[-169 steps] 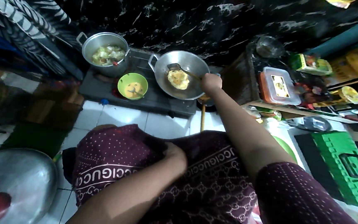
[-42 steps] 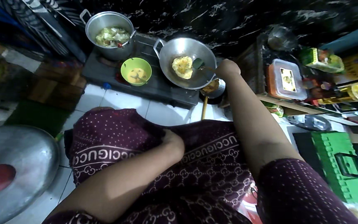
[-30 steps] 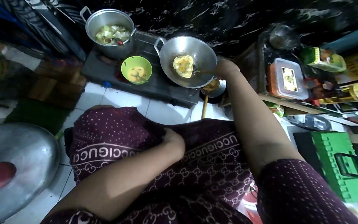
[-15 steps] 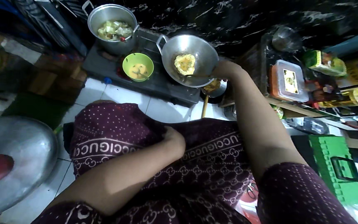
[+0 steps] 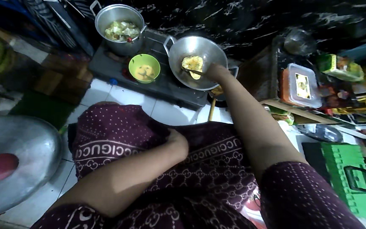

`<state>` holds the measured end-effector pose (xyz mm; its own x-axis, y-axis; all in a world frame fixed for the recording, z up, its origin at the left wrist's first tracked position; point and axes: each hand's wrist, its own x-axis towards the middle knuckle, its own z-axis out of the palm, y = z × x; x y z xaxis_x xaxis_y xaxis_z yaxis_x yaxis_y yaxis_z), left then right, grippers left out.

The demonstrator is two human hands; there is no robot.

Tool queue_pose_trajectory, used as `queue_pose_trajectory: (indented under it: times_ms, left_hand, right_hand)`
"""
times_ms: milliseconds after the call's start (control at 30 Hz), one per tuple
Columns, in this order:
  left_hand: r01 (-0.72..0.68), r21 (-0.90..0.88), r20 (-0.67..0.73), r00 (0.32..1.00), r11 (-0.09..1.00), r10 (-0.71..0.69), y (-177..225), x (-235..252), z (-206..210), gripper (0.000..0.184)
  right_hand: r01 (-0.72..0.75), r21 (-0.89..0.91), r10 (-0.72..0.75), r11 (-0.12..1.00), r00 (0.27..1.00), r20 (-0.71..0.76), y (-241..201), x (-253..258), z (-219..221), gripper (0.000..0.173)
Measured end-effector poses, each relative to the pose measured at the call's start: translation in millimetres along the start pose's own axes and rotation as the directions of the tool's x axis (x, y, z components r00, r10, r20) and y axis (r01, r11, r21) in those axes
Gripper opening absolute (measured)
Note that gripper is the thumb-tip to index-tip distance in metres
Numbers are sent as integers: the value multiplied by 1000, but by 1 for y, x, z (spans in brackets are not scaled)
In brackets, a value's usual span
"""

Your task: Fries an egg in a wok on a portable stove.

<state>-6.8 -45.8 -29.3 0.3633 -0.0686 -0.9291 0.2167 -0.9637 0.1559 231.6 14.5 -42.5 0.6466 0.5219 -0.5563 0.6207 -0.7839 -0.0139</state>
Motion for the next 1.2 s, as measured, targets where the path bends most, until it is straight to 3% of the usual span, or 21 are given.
queue_pose_trajectory:
  times_ms: [233,767,1000,1100,1200]
  left_hand:
    - [-3,17,-33,999,1000,3,1,13,8,29]
    - [-7,-11,-56,998,1000,6,5,23,19,21]
    - [-10,7,-58,998,1000,10,8,24,19,22]
    - [-11,12,-73,997,1000,12,8,23,19,23]
    - [-12,49,-22,1000,999,13,7,13,10,28]
  right_hand:
    - [-42,35,43,998,999,-19,-12,-3,9,36]
    - [-28,165,35,986,999,-36,8,4,14,38]
    - [-33,451,52,892,998,-29,32,9,-1,32]
    - [-19,349,64,937,991,-118,42,3,-10,36]
    - [-116,156,148,981,966,-213,48,-9,-16,40]
